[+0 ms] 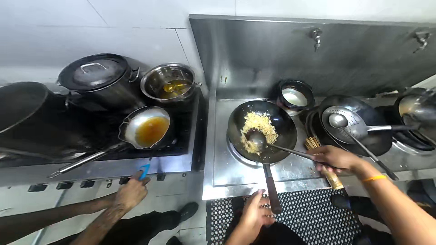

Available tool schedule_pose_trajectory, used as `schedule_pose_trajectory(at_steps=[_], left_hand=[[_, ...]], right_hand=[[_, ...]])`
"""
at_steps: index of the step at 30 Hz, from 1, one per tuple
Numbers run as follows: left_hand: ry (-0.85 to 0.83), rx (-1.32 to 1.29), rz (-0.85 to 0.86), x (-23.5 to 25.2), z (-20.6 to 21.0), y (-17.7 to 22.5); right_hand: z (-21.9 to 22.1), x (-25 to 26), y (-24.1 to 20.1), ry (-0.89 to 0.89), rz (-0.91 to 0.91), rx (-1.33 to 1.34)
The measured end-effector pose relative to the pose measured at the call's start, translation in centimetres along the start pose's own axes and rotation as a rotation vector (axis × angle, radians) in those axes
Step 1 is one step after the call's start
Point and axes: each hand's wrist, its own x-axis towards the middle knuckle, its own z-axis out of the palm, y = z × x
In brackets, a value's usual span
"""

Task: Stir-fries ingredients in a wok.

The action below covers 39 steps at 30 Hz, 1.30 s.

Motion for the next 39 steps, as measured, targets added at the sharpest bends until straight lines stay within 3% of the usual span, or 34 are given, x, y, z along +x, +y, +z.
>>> schedule_pose_trajectory(at_steps=[2, 4, 7, 11, 13, 15, 17, 19, 22, 25, 28, 31, 34, 36, 39], left_hand=[[0.127, 0.064, -0.026, -0.5, -3.7, -1.7], [0.285, 0.186, -0.084, -0.2, -7.3, -3.7], [0.358, 0.302, -0.132, 0.6, -10.9, -4.9], [0.330, 0.308, -0.084, 0.6, -12.8, -2.2], [0.361, 0.294, -0.022, 0.9, -13.5, -0.7], [0.391, 0.297, -0.001, 1.5, -13.6, 0.3], [0.387, 0.311, -0.007, 2.1, -13.1, 0.9], [0.346, 0.341, -0.025, 2.7, -11.9, 1.1], [0.263, 0.358, -0.024, 2.8, -10.0, 1.5], [0.230, 0.358, -0.010, 3.1, -8.7, 1.4], [0.204, 0.337, -0.036, 3.7, -7.2, 1.0], [0.091, 0.250, -0.055, 3.7, -4.7, 1.4], [-0.085, 0.070, -0.082, 3.5, -2.1, 2.4], [-0.171, -0.079, -0.144, 3.5, 0.6, 3.3], [-0.047, -0.285, -0.216, 3.2, 6.0, 4.8]], right_hand=[[-2.4, -0.6, -0.3, 0.117, 0.044, -0.044], [-1.5, 1.7, -0.7, 0.232, 0.058, 0.032], [2.0, 6.4, -2.2, 0.149, 0.025, 0.185], [-1.4, 3.7, -5.4, -0.054, 0.055, -0.067], [-4.4, 2.1, -6.0, 0.002, 0.081, -0.171], [-4.6, 2.9, -5.5, 0.139, 0.083, -0.143], [-1.7, 5.3, -5.4, 0.223, 0.048, -0.031], [0.6, 6.5, -5.9, 0.130, 0.040, -0.007], [-1.9, 3.3, -7.9, -0.023, 0.067, -0.195], [-4.4, 1.3, -9.2, 0.151, 0.127, -0.393], [-1.5, 4.9, -8.4, 0.350, 0.054, -0.342], [2.0, 5.8, -9.3, 0.216, 0.005, -0.271], [-0.3, 1.9, -10.9, 0.082, 0.046, -0.354], [-1.7, 0.7, -11.3, 0.176, 0.081, -0.487], [1.1, 3.2, -10.7, 0.488, 0.025, -0.641]])
